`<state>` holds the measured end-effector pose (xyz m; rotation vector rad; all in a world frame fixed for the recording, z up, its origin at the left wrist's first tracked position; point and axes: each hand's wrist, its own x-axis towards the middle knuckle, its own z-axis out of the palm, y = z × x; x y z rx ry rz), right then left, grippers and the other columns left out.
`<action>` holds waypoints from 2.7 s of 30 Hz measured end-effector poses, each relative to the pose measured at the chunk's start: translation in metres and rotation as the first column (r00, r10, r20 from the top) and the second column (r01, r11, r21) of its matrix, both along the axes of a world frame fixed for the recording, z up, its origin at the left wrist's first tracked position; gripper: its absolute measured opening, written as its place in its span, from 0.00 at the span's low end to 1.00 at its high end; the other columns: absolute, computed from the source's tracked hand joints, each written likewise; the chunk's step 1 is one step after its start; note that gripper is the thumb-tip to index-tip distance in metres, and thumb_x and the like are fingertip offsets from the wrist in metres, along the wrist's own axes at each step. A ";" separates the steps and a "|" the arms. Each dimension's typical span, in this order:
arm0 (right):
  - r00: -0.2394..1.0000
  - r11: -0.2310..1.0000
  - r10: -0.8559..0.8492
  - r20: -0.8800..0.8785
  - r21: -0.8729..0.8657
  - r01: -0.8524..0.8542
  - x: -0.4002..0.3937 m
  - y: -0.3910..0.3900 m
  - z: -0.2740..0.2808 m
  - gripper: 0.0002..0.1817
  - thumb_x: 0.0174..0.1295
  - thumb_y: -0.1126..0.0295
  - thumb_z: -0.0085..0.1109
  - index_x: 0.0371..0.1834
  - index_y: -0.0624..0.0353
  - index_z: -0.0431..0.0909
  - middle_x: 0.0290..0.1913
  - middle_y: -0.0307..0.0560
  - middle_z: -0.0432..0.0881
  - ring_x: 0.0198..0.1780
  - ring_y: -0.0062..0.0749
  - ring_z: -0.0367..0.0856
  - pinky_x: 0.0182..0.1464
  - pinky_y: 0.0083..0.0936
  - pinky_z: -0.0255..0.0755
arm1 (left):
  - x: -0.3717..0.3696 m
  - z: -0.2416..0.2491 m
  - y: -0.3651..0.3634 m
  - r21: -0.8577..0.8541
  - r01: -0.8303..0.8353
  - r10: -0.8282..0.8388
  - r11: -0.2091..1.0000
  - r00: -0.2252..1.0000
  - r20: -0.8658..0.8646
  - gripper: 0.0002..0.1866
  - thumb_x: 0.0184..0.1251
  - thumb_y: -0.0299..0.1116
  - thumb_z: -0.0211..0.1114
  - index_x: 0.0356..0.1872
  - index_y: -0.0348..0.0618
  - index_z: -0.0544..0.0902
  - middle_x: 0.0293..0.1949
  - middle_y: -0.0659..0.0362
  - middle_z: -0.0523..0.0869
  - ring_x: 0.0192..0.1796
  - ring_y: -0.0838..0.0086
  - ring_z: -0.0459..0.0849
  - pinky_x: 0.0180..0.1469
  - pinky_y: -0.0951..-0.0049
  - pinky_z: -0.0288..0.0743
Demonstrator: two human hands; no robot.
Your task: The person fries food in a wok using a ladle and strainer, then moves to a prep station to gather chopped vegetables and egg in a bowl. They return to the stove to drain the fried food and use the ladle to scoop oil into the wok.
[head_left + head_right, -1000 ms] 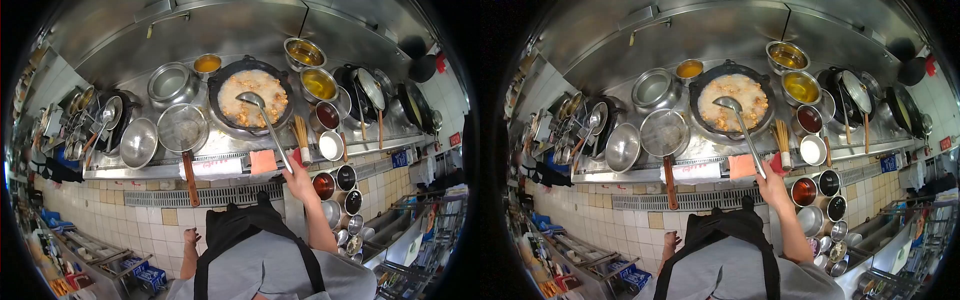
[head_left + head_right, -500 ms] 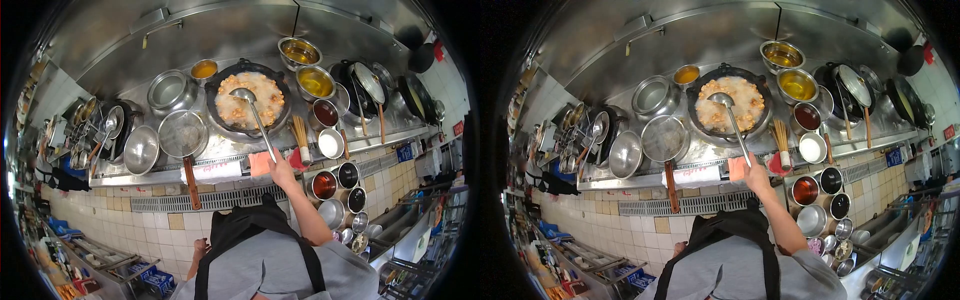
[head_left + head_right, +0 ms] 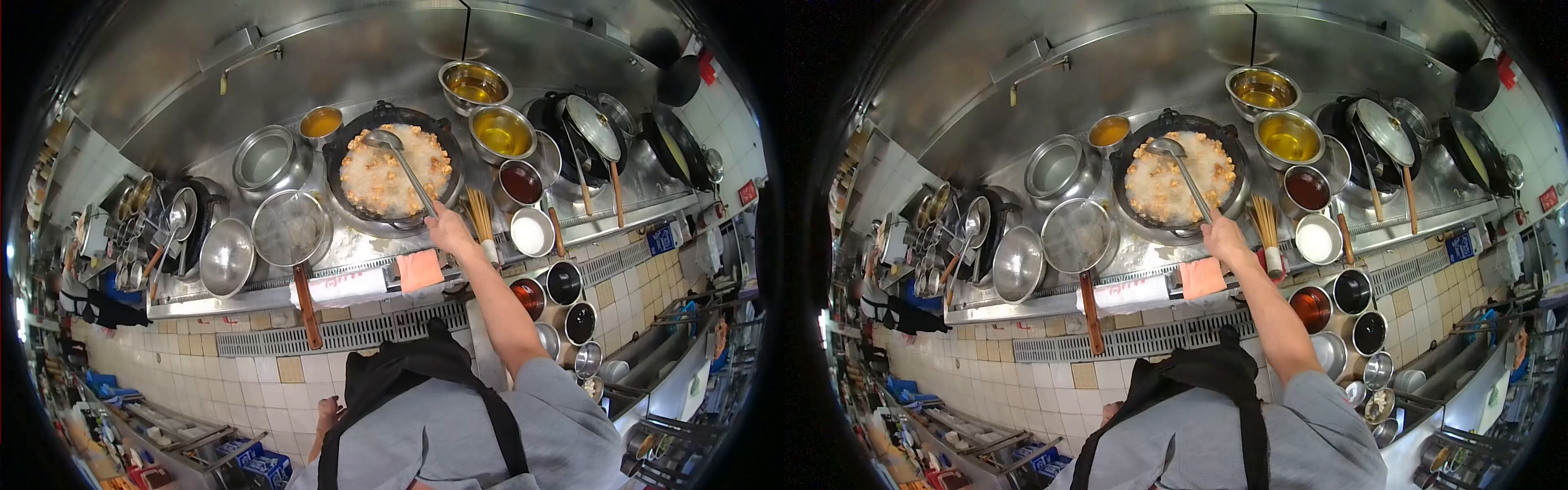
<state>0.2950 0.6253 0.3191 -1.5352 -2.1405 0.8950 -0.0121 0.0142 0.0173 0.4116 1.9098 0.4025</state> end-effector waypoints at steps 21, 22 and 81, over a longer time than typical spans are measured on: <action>0.910 0.979 0.113 0.399 0.112 -0.171 0.016 0.065 0.032 0.30 0.72 0.65 0.55 0.77 0.53 0.67 0.46 0.67 0.88 0.52 0.64 0.86 0.56 0.53 0.78 | 0.026 0.033 0.039 0.000 -0.553 0.552 0.833 0.832 0.059 0.21 0.74 0.30 0.59 0.64 0.31 0.78 0.50 0.43 0.82 0.51 0.52 0.83 0.47 0.48 0.89; 0.913 0.987 0.116 0.392 0.061 -0.151 0.023 0.047 0.072 0.30 0.72 0.65 0.55 0.77 0.53 0.67 0.47 0.67 0.88 0.54 0.64 0.86 0.57 0.53 0.78 | 0.036 0.042 0.045 -0.037 -0.729 0.729 0.684 0.682 0.056 0.20 0.74 0.30 0.59 0.63 0.29 0.77 0.50 0.42 0.82 0.51 0.52 0.83 0.46 0.50 0.89; 0.914 0.874 -0.289 -0.285 -0.469 0.130 0.090 -0.055 0.005 0.27 0.72 0.66 0.61 0.73 0.62 0.73 0.26 0.39 0.78 0.20 0.22 0.73 0.18 0.27 0.65 | -0.009 0.206 0.332 0.458 -0.689 0.380 0.561 0.706 0.597 0.04 0.82 0.27 0.55 0.47 0.38 0.70 0.32 0.55 0.80 0.26 0.80 0.70 0.25 0.78 0.67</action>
